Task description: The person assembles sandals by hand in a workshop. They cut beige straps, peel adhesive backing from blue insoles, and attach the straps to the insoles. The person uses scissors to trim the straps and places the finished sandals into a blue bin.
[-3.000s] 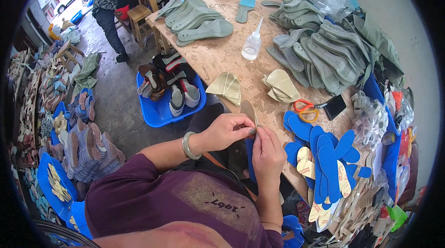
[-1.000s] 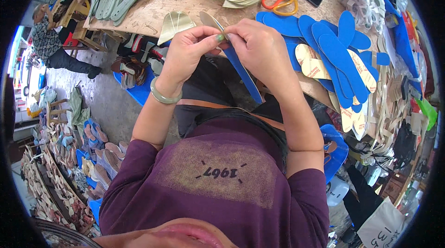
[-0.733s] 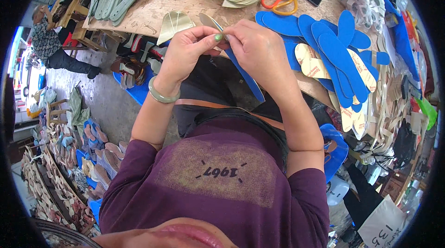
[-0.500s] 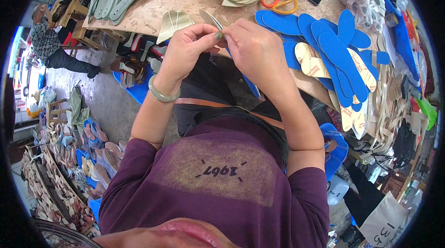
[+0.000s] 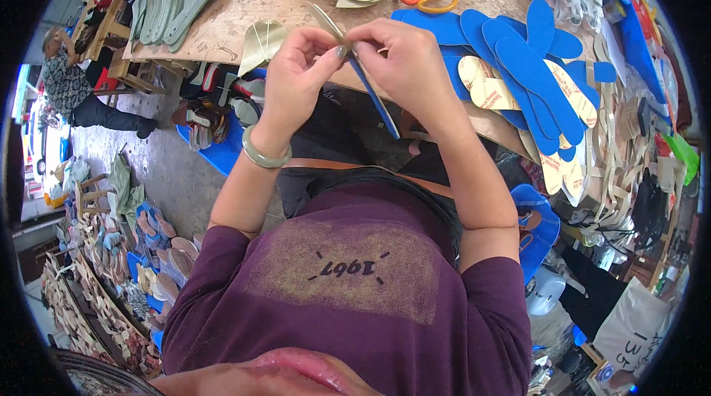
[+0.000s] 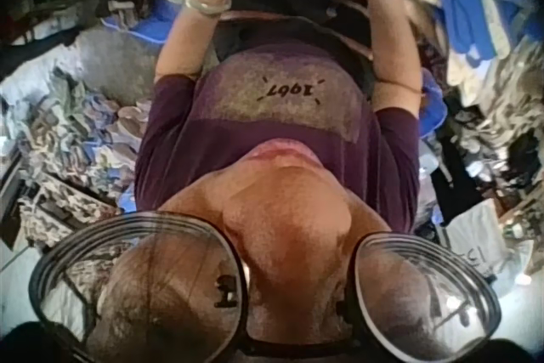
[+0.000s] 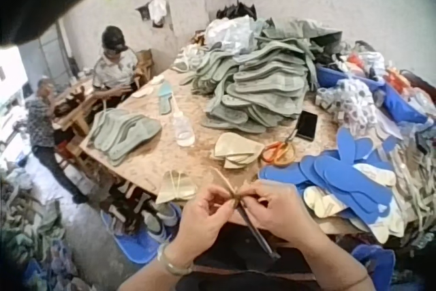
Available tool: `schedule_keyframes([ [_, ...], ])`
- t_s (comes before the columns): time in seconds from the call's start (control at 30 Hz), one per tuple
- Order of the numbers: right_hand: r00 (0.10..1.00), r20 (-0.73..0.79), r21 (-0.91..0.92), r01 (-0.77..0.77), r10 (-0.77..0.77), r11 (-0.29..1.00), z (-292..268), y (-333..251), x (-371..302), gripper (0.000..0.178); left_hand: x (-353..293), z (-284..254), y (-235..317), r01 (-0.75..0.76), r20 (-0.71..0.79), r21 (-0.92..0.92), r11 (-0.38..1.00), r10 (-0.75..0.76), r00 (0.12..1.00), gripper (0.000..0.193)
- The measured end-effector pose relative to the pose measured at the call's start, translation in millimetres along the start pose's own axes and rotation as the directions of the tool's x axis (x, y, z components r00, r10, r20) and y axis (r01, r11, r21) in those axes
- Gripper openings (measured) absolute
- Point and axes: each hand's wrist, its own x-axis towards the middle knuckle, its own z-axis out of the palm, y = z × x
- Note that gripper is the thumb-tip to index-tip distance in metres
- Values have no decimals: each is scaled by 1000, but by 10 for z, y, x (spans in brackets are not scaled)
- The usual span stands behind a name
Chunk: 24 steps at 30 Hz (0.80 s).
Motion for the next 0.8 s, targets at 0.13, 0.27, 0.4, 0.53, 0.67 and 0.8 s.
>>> schedule_keyframes([
  [0.13, 974, 74, 445, -223, 212, 868, -17, 156, 43, 18, 9, 102, 19, -470, -15, 509, 721, 553, 833, 22],
  [0.27, 937, 222, 563, -349, 269, 750, -99, 89, 87, 17, 44, 117, -39, -462, -24, 492, 738, 541, 840, 23],
  [0.4, 909, 258, 536, -416, 326, 735, -116, 144, 117, 17, 50, 149, -37, -356, -81, 346, 868, 405, 911, 19],
  [0.53, 901, 265, 494, -433, 344, 754, -109, 124, 126, 16, 43, 173, 40, -219, -128, 208, 953, 249, 960, 11],
  [0.67, 974, 125, 417, -223, 188, 881, -16, 153, 93, 15, 49, 131, 22, -239, -117, 238, 941, 272, 955, 12],
  [0.8, 998, -63, 79, 26, -21, 997, 44, 87, 75, 12, 44, 132, 19, -255, -113, 271, 928, 294, 949, 15],
])
